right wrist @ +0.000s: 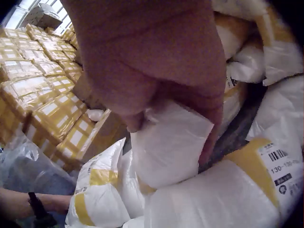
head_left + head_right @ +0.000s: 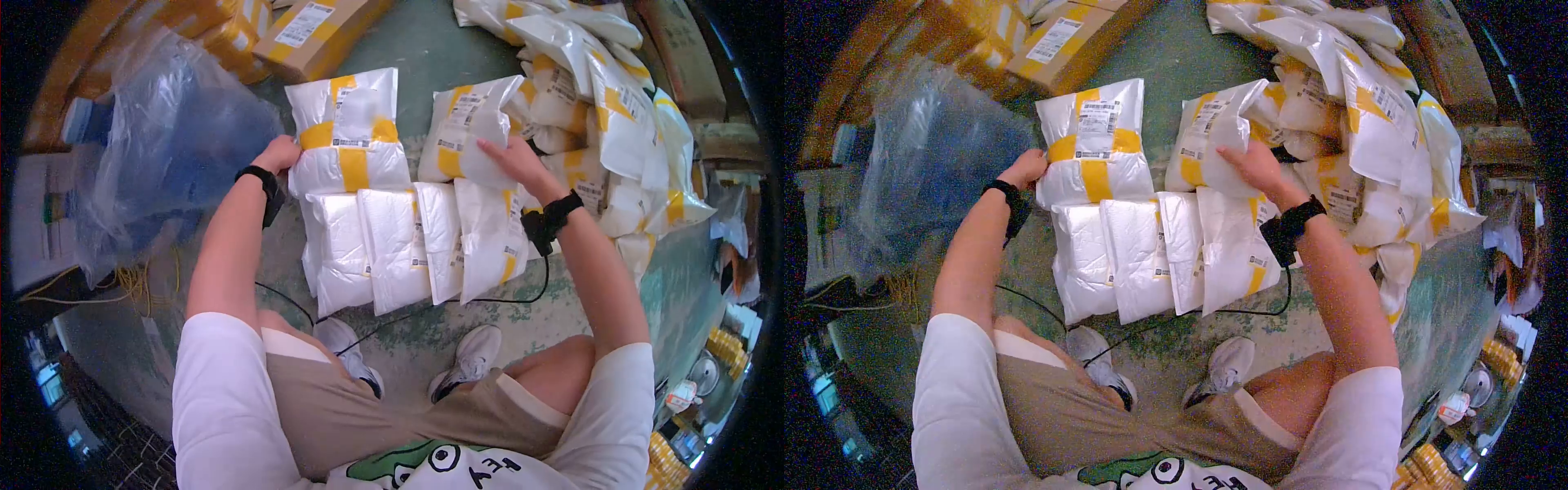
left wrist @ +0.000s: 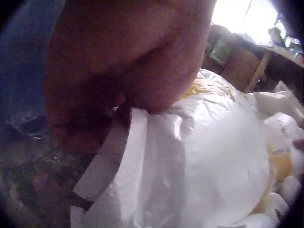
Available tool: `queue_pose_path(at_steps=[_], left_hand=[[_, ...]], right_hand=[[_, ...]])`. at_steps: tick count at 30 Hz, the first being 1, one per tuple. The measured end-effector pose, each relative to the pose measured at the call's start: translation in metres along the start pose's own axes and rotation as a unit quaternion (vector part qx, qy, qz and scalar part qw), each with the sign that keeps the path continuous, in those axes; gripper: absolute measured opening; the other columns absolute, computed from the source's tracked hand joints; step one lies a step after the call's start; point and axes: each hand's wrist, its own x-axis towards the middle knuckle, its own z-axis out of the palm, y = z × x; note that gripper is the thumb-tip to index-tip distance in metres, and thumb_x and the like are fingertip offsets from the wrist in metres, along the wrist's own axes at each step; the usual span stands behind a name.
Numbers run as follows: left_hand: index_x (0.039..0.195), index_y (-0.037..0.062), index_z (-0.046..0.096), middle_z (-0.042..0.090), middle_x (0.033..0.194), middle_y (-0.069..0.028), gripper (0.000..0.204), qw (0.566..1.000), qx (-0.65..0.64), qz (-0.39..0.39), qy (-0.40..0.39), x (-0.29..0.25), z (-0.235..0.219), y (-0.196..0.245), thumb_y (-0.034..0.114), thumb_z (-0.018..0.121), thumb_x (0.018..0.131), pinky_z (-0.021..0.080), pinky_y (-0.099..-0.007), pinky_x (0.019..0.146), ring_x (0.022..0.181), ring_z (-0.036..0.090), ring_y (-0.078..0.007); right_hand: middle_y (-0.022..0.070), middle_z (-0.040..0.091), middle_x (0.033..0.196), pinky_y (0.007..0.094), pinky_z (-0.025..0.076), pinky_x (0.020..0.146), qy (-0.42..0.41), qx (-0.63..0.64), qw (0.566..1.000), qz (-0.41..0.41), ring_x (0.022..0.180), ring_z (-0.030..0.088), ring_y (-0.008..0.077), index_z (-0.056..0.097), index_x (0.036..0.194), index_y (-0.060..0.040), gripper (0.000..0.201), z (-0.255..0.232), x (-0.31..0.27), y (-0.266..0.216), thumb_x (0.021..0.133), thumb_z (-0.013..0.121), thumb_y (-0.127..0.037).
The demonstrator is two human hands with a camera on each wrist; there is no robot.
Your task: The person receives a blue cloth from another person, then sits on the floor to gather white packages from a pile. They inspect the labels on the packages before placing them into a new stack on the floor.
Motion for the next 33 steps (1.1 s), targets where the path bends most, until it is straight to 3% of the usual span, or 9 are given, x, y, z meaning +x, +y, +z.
queue_pose_path(at_steps=[2,5,9,12,15,24,28,30,33], left_hand=[[0.101,-0.0093,0.065,0.069,0.1,-0.022,0.035,0.997,-0.074,-0.014,0.02,-0.051,-0.018,0.039,0.021,0.06,0.086,0.055,-0.0432,0.067,0.086,0.068,-0.033],[0.109,-0.0097,0.062,0.066,0.107,-0.0253,0.041,0.995,0.09,-0.011,0.045,-0.032,-0.022,0.029,0.018,0.067,0.079,0.055,-0.0418,0.062,0.093,0.069,-0.0325],[0.107,-0.0099,0.064,0.066,0.106,-0.0252,0.04,0.994,0.101,-0.04,0.028,-0.023,-0.017,0.012,0.02,0.067,0.08,0.055,-0.042,0.064,0.094,0.069,-0.0304],[0.108,-0.0122,0.062,0.067,0.104,-0.0237,0.045,0.988,0.112,0.101,-0.017,0.033,0.006,-0.034,0.023,0.068,0.081,0.055,-0.0424,0.065,0.091,0.068,-0.0282],[0.12,-0.0163,0.052,0.064,0.112,-0.022,0.058,0.989,-0.129,-0.01,-0.077,0.006,0.006,-0.018,0.027,0.067,0.084,0.054,-0.0455,0.066,0.091,0.066,-0.0346],[0.117,-0.0152,0.057,0.064,0.113,-0.0244,0.062,0.995,-0.07,-0.058,-0.026,-0.021,0.002,0.018,0.029,0.074,0.077,0.052,-0.0447,0.073,0.098,0.066,-0.0326],[0.107,-0.0132,0.062,0.064,0.112,-0.0272,0.056,0.998,0.05,-0.029,0.02,0.022,0.014,-0.018,0.029,0.075,0.072,0.052,-0.0411,0.083,0.106,0.064,-0.0346],[0.105,-0.0123,0.064,0.064,0.113,-0.0281,0.055,0.997,0.044,-0.026,0.052,0.02,0.014,-0.015,0.03,0.075,0.071,0.051,-0.0402,0.086,0.109,0.063,-0.0361],[0.106,-0.0099,0.065,0.062,0.115,-0.0291,0.055,0.992,0.096,-0.051,0.06,-0.026,-0.008,0.02,0.032,0.073,0.072,0.05,-0.0408,0.09,0.11,0.06,-0.0397]], right_hand=[[0.0093,0.069,0.101,0.0339,0.052,0.078,0.003,-0.025,1.0,0.001,0.086,0.067,0.0195,0.064,0.115,-0.0001,0.043,-0.001,0.008,0.0,0.091,0.063,-0.035],[0.0094,0.07,0.1,0.0341,0.052,0.078,0.011,-0.052,0.999,-0.002,0.086,0.067,0.0195,0.064,0.115,-0.0007,0.042,0.0,0.015,0.008,0.091,0.063,-0.035],[0.0091,0.07,0.099,0.0338,0.052,0.078,0.021,-0.032,0.999,-0.027,0.086,0.066,0.0193,0.065,0.113,-0.0004,0.039,0.002,0.01,0.007,0.091,0.062,-0.032],[0.0091,0.069,0.1,0.0336,0.052,0.08,0.006,-0.007,1.0,-0.015,0.087,0.066,0.0191,0.065,0.114,0.0002,0.036,0.003,-0.006,-0.003,0.092,0.061,-0.028],[0.009,0.069,0.1,0.0333,0.051,0.08,0.008,0.016,1.0,-0.023,0.086,0.066,0.0188,0.065,0.114,0.0006,0.034,-0.001,-0.008,0.001,0.092,0.061,-0.025],[0.0119,0.069,0.101,0.0349,0.052,0.081,0.02,0.009,1.0,0.003,0.09,0.066,0.0207,0.062,0.117,0.0006,0.039,0.0,-0.008,0.005,0.09,0.064,-0.027],[0.0053,0.067,0.103,0.0304,0.05,0.08,0.018,-0.005,0.999,-0.027,0.091,0.063,0.0142,0.06,0.119,0.0006,0.037,0.003,0.001,0.015,0.094,0.061,-0.027],[0.0127,0.069,0.102,0.0359,0.052,0.081,0.04,0.031,0.998,-0.048,0.092,0.067,0.024,0.063,0.116,-0.0004,0.044,0.005,-0.003,0.007,0.088,0.066,-0.034],[0.0128,0.07,0.101,0.0359,0.052,0.081,0.074,0.006,0.997,-0.031,0.09,0.067,0.0241,0.063,0.115,-0.0003,0.047,0.009,0.007,0.013,0.088,0.065,-0.039]])
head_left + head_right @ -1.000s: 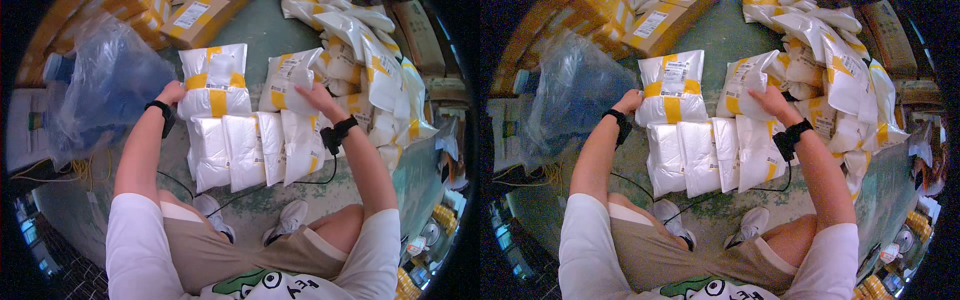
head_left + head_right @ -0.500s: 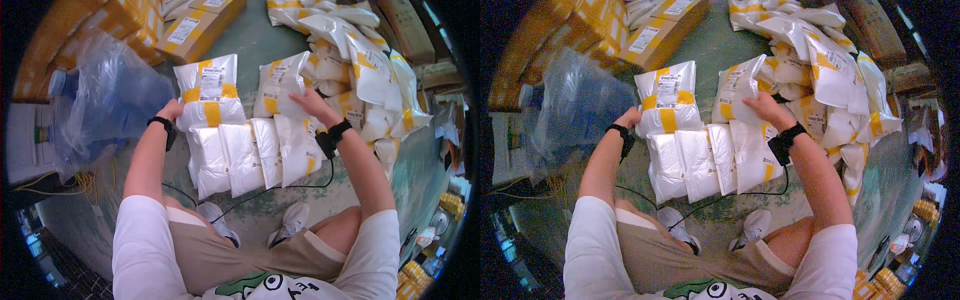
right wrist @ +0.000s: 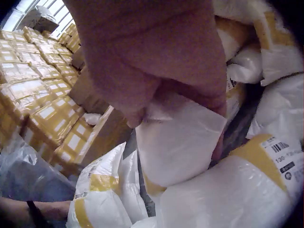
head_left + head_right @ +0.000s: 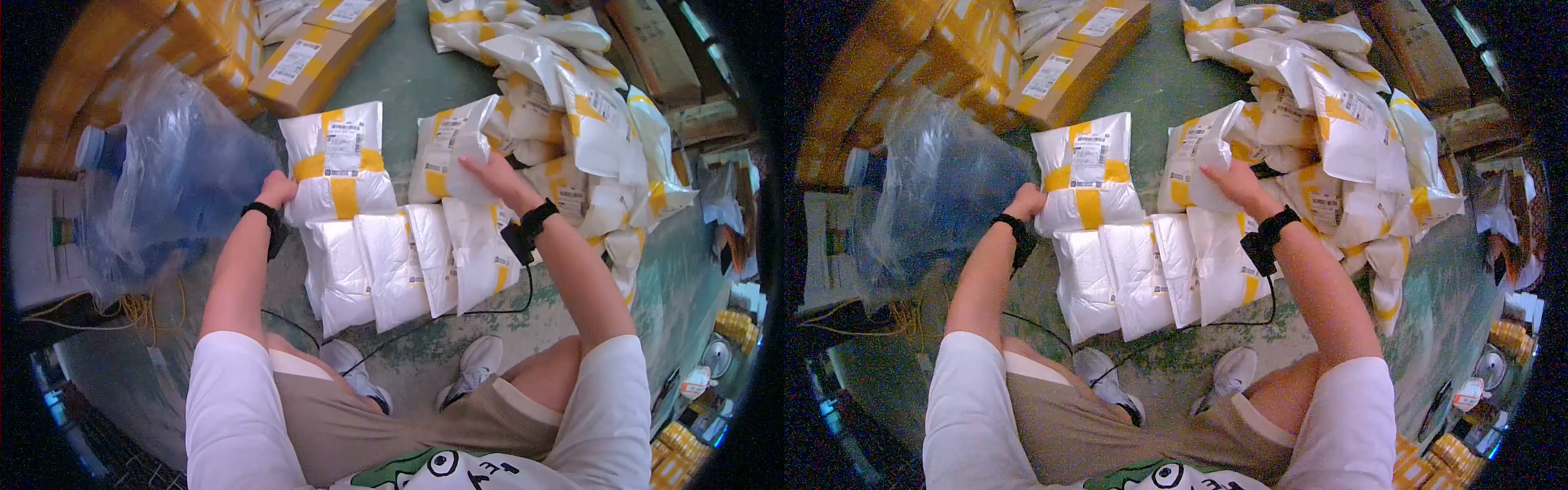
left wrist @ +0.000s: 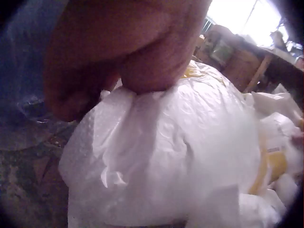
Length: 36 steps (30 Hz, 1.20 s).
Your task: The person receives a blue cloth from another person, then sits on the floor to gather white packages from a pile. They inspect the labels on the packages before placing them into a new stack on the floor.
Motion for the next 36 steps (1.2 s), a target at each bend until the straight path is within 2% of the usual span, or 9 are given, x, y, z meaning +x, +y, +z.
queue_pose_path(at_steps=[7,11,13,16,22,25,28,32,36], left_hand=[[0.101,-0.0029,0.067,0.065,0.107,-0.0265,0.038,0.994,0.087,0.048,0.038,-0.033,-0.024,-0.001,0.026,0.069,0.076,0.052,-0.0446,0.087,0.103,0.063,-0.0397],[0.095,0.0005,0.069,0.067,0.102,-0.0246,0.024,0.976,0.141,0.124,0.108,-0.047,-0.015,0.011,0.021,0.06,0.086,0.052,-0.0471,0.085,0.099,0.064,-0.0388],[0.097,0.0015,0.07,0.067,0.103,-0.0245,0.036,0.96,0.096,0.168,0.204,-0.037,-0.011,0.02,0.034,0.055,0.09,0.051,-0.0472,0.087,0.101,0.064,-0.0398],[0.101,0.0002,0.07,0.066,0.107,-0.0259,0.052,0.993,0.003,0.059,0.106,-0.046,-0.02,0.047,0.047,0.05,0.092,0.05,-0.0457,0.088,0.103,0.063,-0.0395],[0.094,-0.0075,0.069,0.067,0.095,-0.0276,0.075,0.981,-0.007,0.156,0.117,-0.064,-0.024,0.058,0.065,0.057,0.081,0.051,-0.0453,0.083,0.091,0.066,-0.0401],[0.101,-0.0084,0.066,0.064,0.107,-0.0278,0.068,0.972,-0.058,0.203,0.104,-0.071,-0.021,0.064,0.055,0.069,0.076,0.048,-0.0421,0.09,0.103,0.061,-0.0389],[0.091,-0.0062,0.064,0.066,0.094,-0.0246,0.055,0.93,-0.078,0.318,0.166,-0.055,-0.002,0.068,0.045,0.075,0.075,0.05,-0.0421,0.081,0.089,0.065,-0.0352],[0.095,-0.0041,0.062,0.063,0.095,-0.0238,0.046,0.902,-0.152,0.387,0.12,-0.028,0.027,0.075,0.037,0.073,0.079,0.048,-0.0416,0.081,0.092,0.062,-0.0352],[0.105,-0.0039,0.06,0.063,0.098,-0.023,0.049,0.925,-0.14,0.292,0.196,-0.054,0.007,0.106,0.042,0.063,0.087,0.048,-0.0423,0.081,0.094,0.062,-0.0335]], right_hand=[[0.0171,0.07,0.096,0.0392,0.052,0.077,-0.019,-0.082,0.995,0.054,0.087,0.068,0.0286,0.065,0.109,0.0032,0.046,0.002,0.018,-0.013,0.089,0.063,-0.039],[0.0202,0.069,0.093,0.041,0.051,0.077,0.028,-0.123,0.992,-0.012,0.086,0.068,0.0317,0.064,0.108,0.0051,0.044,0.004,0.02,-0.003,0.091,0.061,-0.036],[0.0207,0.069,0.093,0.0411,0.051,0.077,0.027,-0.109,0.994,-0.008,0.086,0.068,0.0321,0.063,0.109,0.0053,0.044,0.002,0.016,-0.012,0.092,0.06,-0.035],[0.0212,0.069,0.093,0.0409,0.051,0.077,0.034,-0.105,0.994,-0.008,0.086,0.068,0.0323,0.064,0.109,0.0051,0.043,-0.004,0.01,-0.02,0.092,0.059,-0.034],[0.0135,0.069,0.095,0.0376,0.052,0.075,0.029,-0.026,0.999,-0.022,0.082,0.066,0.024,0.062,0.113,0.0046,0.042,-0.019,0.003,-0.034,0.094,0.059,-0.033],[0.0106,0.069,0.096,0.0367,0.052,0.075,0.037,-0.011,0.999,-0.01,0.081,0.065,0.0209,0.062,0.114,0.0029,0.041,-0.022,-0.003,-0.05,0.095,0.058,-0.034],[0.0081,0.069,0.092,0.0346,0.051,0.07,0.045,-0.023,0.999,0.003,0.077,0.063,0.0185,0.064,0.112,0.0011,0.04,-0.028,-0.001,-0.055,0.095,0.058,-0.035],[0.003,0.067,0.088,0.0297,0.048,0.063,0.017,0.013,1.0,-0.021,0.07,0.059,0.0126,0.065,0.11,-0.0008,0.039,-0.033,-0.001,-0.066,0.094,0.06,-0.036],[0.0016,0.068,0.09,0.0283,0.049,0.063,-0.01,0.082,0.995,-0.046,0.07,0.061,0.0115,0.065,0.111,-0.0033,0.037,-0.04,-0.005,-0.081,0.093,0.062,-0.035]])
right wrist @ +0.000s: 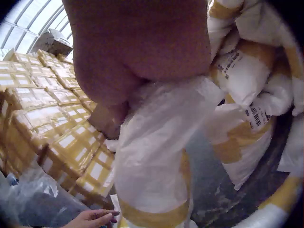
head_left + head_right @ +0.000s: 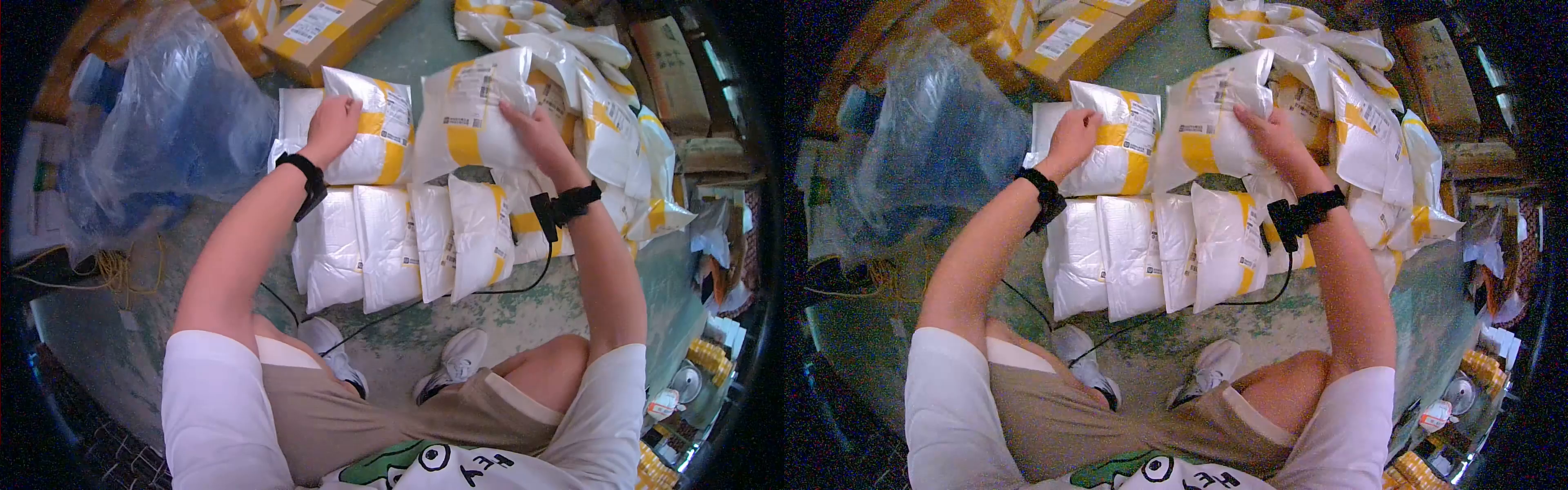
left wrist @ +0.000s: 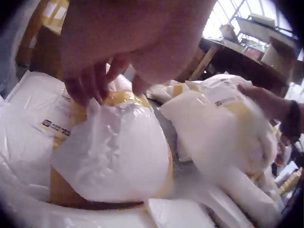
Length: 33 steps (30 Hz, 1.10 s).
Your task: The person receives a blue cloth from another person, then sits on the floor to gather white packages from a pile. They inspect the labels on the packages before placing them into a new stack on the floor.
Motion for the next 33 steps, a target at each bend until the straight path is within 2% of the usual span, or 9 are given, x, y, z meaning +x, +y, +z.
queue_pose_path(at_steps=[3,6,11,13,17,22,28,30,33], left_hand=[[0.109,0.0019,0.061,0.066,0.094,-0.0143,0.05,0.994,-0.061,-0.065,-0.066,0.011,-0.005,0.024,0.049,0.052,0.093,0.048,-0.0444,0.076,0.08,0.062,-0.0334],[0.118,0.0033,0.061,0.066,0.104,-0.0068,0.063,0.814,-0.497,-0.226,-0.196,-0.001,-0.003,0.049,0.059,0.05,0.092,0.049,-0.0375,0.081,0.092,0.062,-0.0206],[0.123,-0.0039,0.053,0.064,0.108,-0.0143,0.065,0.912,-0.374,-0.099,-0.139,-0.002,0.021,0.022,0.044,0.07,0.083,0.053,-0.0374,0.077,0.093,0.065,-0.0191],[0.116,-0.0035,0.054,0.064,0.109,-0.0159,0.047,0.924,-0.234,-0.216,-0.211,-0.017,-0.012,0.053,0.028,0.071,0.087,0.055,-0.0336,0.057,0.074,0.067,-0.0181],[0.094,-0.0029,0.063,0.067,0.071,-0.0155,0.039,0.954,-0.087,-0.165,-0.234,-0.012,0.01,0.057,0.034,0.07,0.084,0.05,-0.033,0.047,0.063,0.067,-0.018],[0.08,-0.0013,0.061,0.062,0.057,-0.013,0.035,0.968,0.02,-0.083,-0.235,-0.013,0.037,0.052,0.033,0.066,0.085,0.05,-0.035,0.049,0.05,0.063,-0.0181],[0.074,-0.0004,0.056,0.061,0.058,-0.013,0.027,0.973,-0.105,-0.097,-0.181,-0.007,0.042,0.061,0.023,0.062,0.086,0.051,-0.0369,0.049,0.047,0.063,-0.022],[0.076,-0.0017,0.056,0.062,0.059,-0.0137,0.023,0.955,-0.172,-0.145,-0.192,-0.007,0.025,0.074,0.02,0.06,0.085,0.052,-0.0376,0.05,0.051,0.065,-0.0246],[0.076,0.0001,0.052,0.061,0.059,-0.0125,0.018,0.964,-0.148,-0.137,-0.172,-0.014,0.01,0.069,0.013,0.06,0.085,0.049,-0.0343,0.042,0.045,0.062,-0.0208]], right_hand=[[0.0025,0.069,0.093,0.0287,0.052,0.064,-0.024,0.139,0.99,0.015,0.074,0.064,0.013,0.063,0.114,-0.0047,0.036,0.009,-0.013,-0.025,0.092,0.064,-0.033],[0.0039,0.069,0.097,0.03,0.055,0.066,-0.061,0.212,0.971,0.093,0.077,0.066,0.0152,0.061,0.117,-0.0051,0.038,0.022,-0.018,-0.032,0.09,0.067,-0.03],[0.0097,0.064,0.11,0.0327,0.055,0.077,-0.165,-0.128,0.961,0.183,0.095,0.063,0.018,0.049,0.131,-0.0005,0.062,0.029,0.011,0.064,0.083,0.074,-0.03],[0.0116,0.062,0.113,0.0322,0.051,0.084,-0.249,-0.171,0.942,0.146,0.1,0.06,0.0189,0.047,0.133,0.0005,0.064,0.039,0.012,0.078,0.083,0.074,-0.029],[0.02,0.064,0.114,0.0362,0.049,0.089,-0.198,-0.221,0.955,0.016,0.105,0.062,0.0282,0.052,0.13,0.0029,0.064,0.052,0.009,0.115,0.08,0.074,-0.032],[0.0232,0.061,0.121,0.038,0.047,0.094,-0.174,-0.289,0.941,-0.002,0.112,0.059,0.0326,0.055,0.126,0.0014,0.061,0.037,0.006,0.103,0.08,0.073,-0.034],[0.0237,0.06,0.119,0.0404,0.048,0.092,-0.065,-0.241,0.967,0.051,0.112,0.058,0.036,0.058,0.119,0.0014,0.049,-0.007,0.003,0.094,0.08,0.071,-0.026],[0.0231,0.057,0.118,0.0434,0.049,0.09,0.113,-0.365,0.919,-0.092,0.111,0.056,0.0396,0.056,0.116,0.0016,0.043,-0.025,0.008,0.11,0.08,0.068,-0.018],[0.0225,0.055,0.117,0.0468,0.049,0.088,0.17,-0.346,0.909,-0.159,0.11,0.053,0.0423,0.053,0.115,0.0003,0.039,-0.038,0.013,0.094,0.08,0.065,-0.013]])
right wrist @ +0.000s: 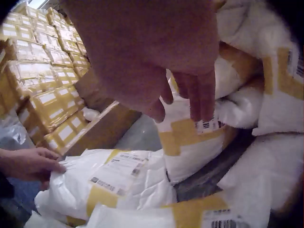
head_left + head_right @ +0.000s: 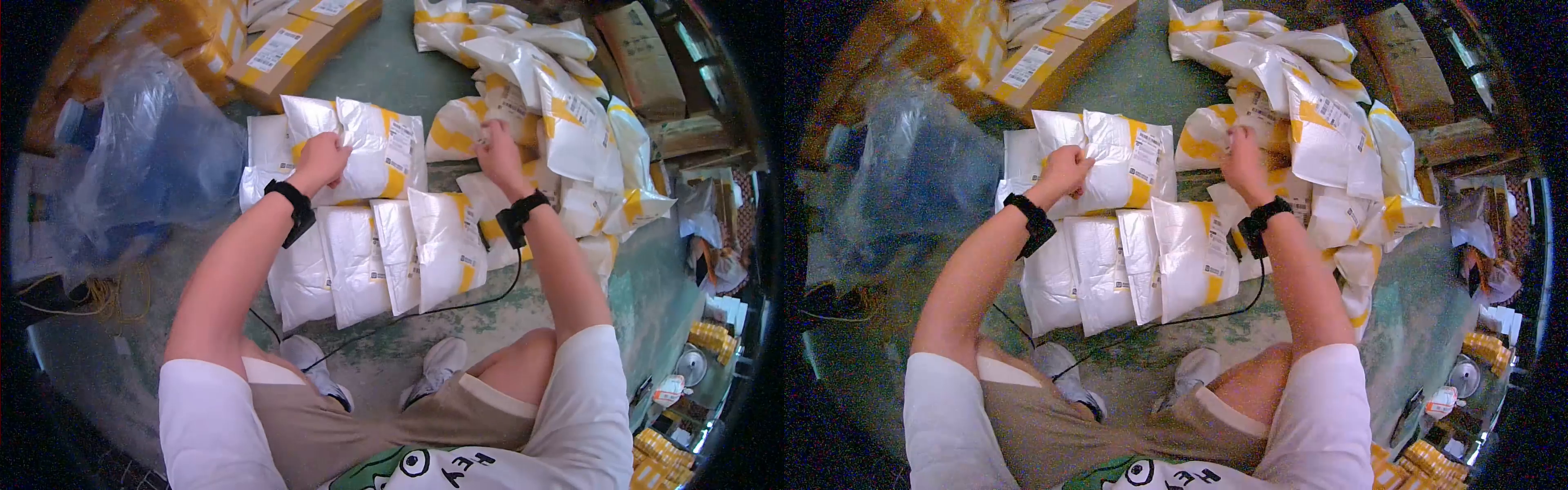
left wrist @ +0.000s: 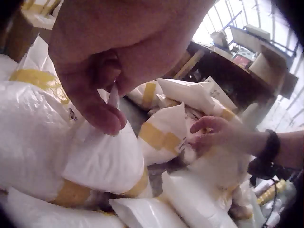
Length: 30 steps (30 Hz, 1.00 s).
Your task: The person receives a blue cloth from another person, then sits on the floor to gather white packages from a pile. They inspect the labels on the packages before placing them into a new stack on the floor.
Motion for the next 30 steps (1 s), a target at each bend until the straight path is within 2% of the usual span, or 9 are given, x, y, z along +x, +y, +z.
queue_pose_path(at_steps=[4,6,8,11,13,20,21,25,30], left_hand=[[0.089,0.0006,0.055,0.06,0.059,-0.0098,0.028,0.997,0.07,-0.01,0.031,-0.022,-0.039,-0.004,0.026,0.066,0.087,0.048,-0.0331,0.041,0.045,0.06,-0.0173],[0.093,0.0014,0.057,0.06,0.059,-0.0087,0.029,0.993,0.088,0.002,0.077,-0.039,-0.066,-0.006,0.027,0.068,0.086,0.046,-0.0331,0.041,0.045,0.059,-0.0162],[0.096,0.0027,0.059,0.06,0.059,-0.0089,0.029,0.985,0.137,0.026,0.104,-0.04,-0.08,-0.028,0.028,0.069,0.085,0.046,-0.0333,0.044,0.046,0.059,-0.0168],[0.099,0.0022,0.059,0.061,0.061,-0.0111,0.032,0.974,0.183,0.073,0.108,-0.046,-0.087,-0.04,0.029,0.069,0.084,0.047,-0.0358,0.049,0.049,0.059,-0.0204],[0.102,0.0021,0.059,0.063,0.067,-0.0139,0.035,0.967,0.199,0.102,0.119,-0.046,-0.088,-0.038,0.03,0.07,0.084,0.048,-0.038,0.056,0.059,0.062,-0.0242],[0.108,0.0006,0.057,0.066,0.08,-0.0168,0.042,0.971,0.147,0.173,0.073,-0.029,-0.044,0.022,0.032,0.07,0.084,0.051,-0.0381,0.069,0.075,0.065,-0.0293],[0.121,0.0023,0.052,0.066,0.096,-0.0193,0.057,0.979,0.138,0.146,0.027,-0.029,-0.037,0.036,0.037,0.073,0.082,0.052,-0.0374,0.076,0.087,0.066,-0.0296],[0.141,0.0016,0.033,0.052,0.128,-0.0224,0.098,0.973,0.04,0.227,0.006,-0.027,0.013,0.066,0.048,0.082,0.071,0.048,-0.0381,0.095,0.113,0.057,-0.0307],[0.131,-0.003,0.04,0.055,0.125,-0.0197,0.1,0.948,-0.141,0.285,-0.013,-0.046,0.058,0.096,0.039,0.091,0.056,0.045,-0.0379,0.098,0.116,0.055,-0.0311]], right_hand=[[0.024,0.056,0.113,0.0487,0.049,0.085,0.088,-0.049,0.993,-0.057,0.104,0.055,0.0439,0.051,0.117,-0.0031,0.039,0.017,0.016,-0.001,0.082,0.064,-0.016],[0.0239,0.06,0.105,0.0498,0.049,0.081,-0.046,-0.074,0.996,0.013,0.098,0.057,0.0451,0.054,0.111,-0.0042,0.031,0.037,0.033,0.011,0.085,0.061,-0.019],[0.0229,0.063,0.095,0.0499,0.048,0.077,-0.018,-0.078,0.995,-0.058,0.092,0.059,0.0455,0.057,0.104,-0.0025,0.023,0.029,0.042,0.006,0.088,0.057,-0.02],[0.0234,0.064,0.085,0.0489,0.047,0.072,-0.034,-0.019,0.997,0.068,0.084,0.061,0.042,0.06,0.095,0.0002,0.018,0.032,0.047,0.009,0.092,0.054,-0.017],[0.0228,0.063,0.083,0.047,0.047,0.071,-0.001,0.018,0.998,0.066,0.08,0.062,0.0392,0.06,0.093,0.0005,0.018,0.033,0.044,0.01,0.092,0.054,-0.017],[0.0162,0.058,0.068,0.0358,0.045,0.061,0.087,0.208,0.969,0.098,0.061,0.055,0.0241,0.06,0.084,0.0025,0.022,-0.021,0.036,-0.005,0.091,0.06,-0.018],[0.0154,0.058,0.067,0.0356,0.044,0.06,0.121,0.133,0.983,0.022,0.059,0.054,0.0247,0.06,0.084,0.0023,0.022,-0.024,0.039,0.0,0.09,0.061,-0.019],[0.0166,0.055,0.065,0.0373,0.042,0.057,0.126,0.112,0.983,-0.078,0.056,0.05,0.0247,0.057,0.078,0.0021,0.025,-0.048,0.02,-0.081,0.09,0.062,-0.019],[0.0174,0.05,0.063,0.0378,0.039,0.054,0.114,0.195,0.971,-0.074,0.054,0.046,0.0233,0.053,0.074,0.0022,0.027,-0.063,-0.006,-0.143,0.089,0.063,-0.018]])
